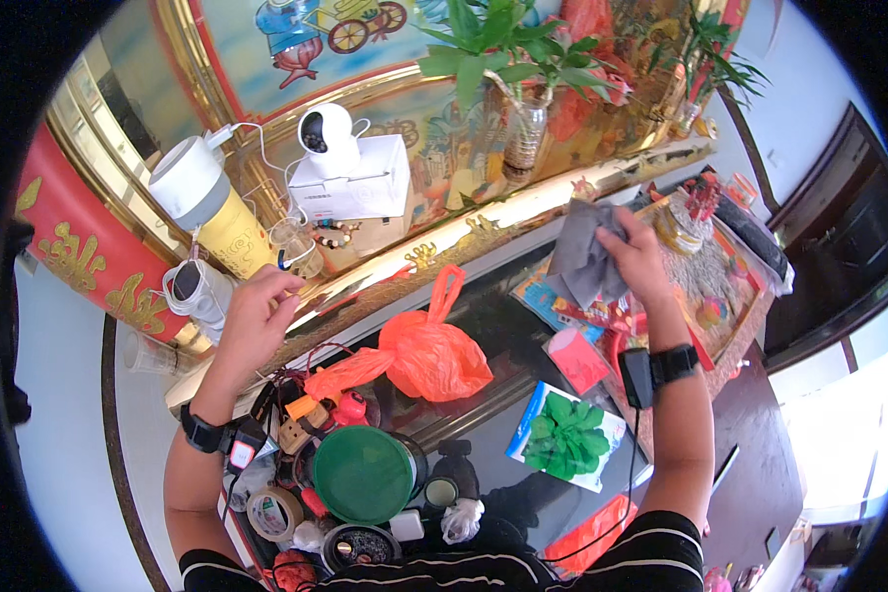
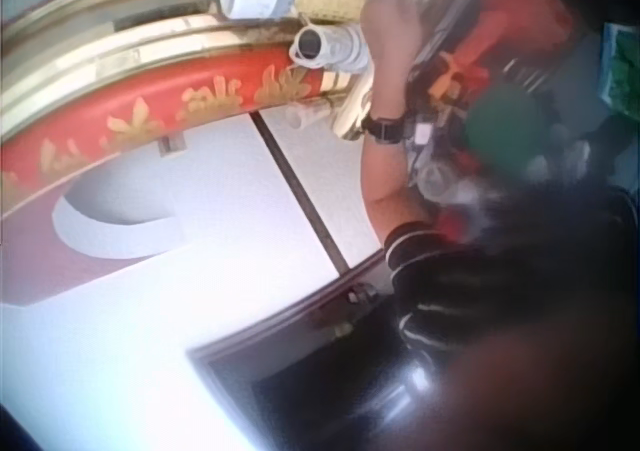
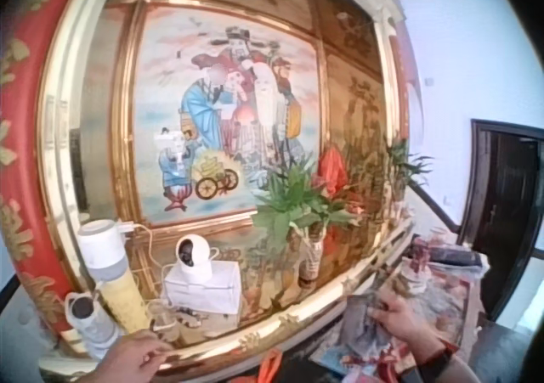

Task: The person wipes a security camera, a tissue box, and a glass vase with a gray cloth. They then use a long pole with a cloth to clean the upper frame of a large wall painting. Finally, they wipe a plastic container and a thermos on the table.

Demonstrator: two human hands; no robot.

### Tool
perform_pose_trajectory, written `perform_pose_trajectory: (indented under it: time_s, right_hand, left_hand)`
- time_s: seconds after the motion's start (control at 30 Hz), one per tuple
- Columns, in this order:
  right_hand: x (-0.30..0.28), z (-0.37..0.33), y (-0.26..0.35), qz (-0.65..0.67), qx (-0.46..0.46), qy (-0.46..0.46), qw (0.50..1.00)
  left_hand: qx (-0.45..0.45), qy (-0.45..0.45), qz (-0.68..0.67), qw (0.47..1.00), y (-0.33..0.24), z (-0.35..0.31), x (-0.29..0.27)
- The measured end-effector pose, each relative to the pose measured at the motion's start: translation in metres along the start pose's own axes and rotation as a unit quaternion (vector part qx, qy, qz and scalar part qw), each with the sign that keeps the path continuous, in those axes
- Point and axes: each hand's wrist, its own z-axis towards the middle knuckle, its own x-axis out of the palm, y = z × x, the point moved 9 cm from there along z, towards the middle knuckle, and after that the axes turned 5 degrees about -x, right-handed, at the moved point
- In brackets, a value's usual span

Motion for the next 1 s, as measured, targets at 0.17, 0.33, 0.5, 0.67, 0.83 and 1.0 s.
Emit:
perform_pose_trajectory:
  time_s: [0.17,0.33,0.5,0.67,0.83,1.0]
  right_hand:
    - [-0.063,-0.093,-0.001,0.309,0.11,-0.136,0.935]
    - [-0.082,-0.192,-0.011,0.35,0.204,-0.226,0.886]
    - [-0.044,-0.269,-0.007,0.468,0.242,-0.168,0.833]
    - [0.007,-0.329,-0.009,0.587,0.312,-0.168,0.728]
    - [0.036,-0.349,0.022,0.676,0.32,-0.115,0.654]
    - [0.037,-0.361,0.061,0.635,0.266,-0.073,0.721]
  left_hand:
    - [0.015,0.008,-0.094,0.995,-0.031,-0.019,-0.031]
    - [0.022,0.05,-0.194,0.979,-0.076,-0.055,-0.052]
    - [0.029,0.108,-0.185,0.976,-0.124,-0.098,-0.053]
    - [0.0,0.215,-0.238,0.947,-0.152,-0.144,-0.025]
    - [-0.048,0.302,-0.281,0.91,-0.162,-0.188,0.015]
    - [-0.084,0.347,-0.337,0.871,-0.171,-0.227,0.059]
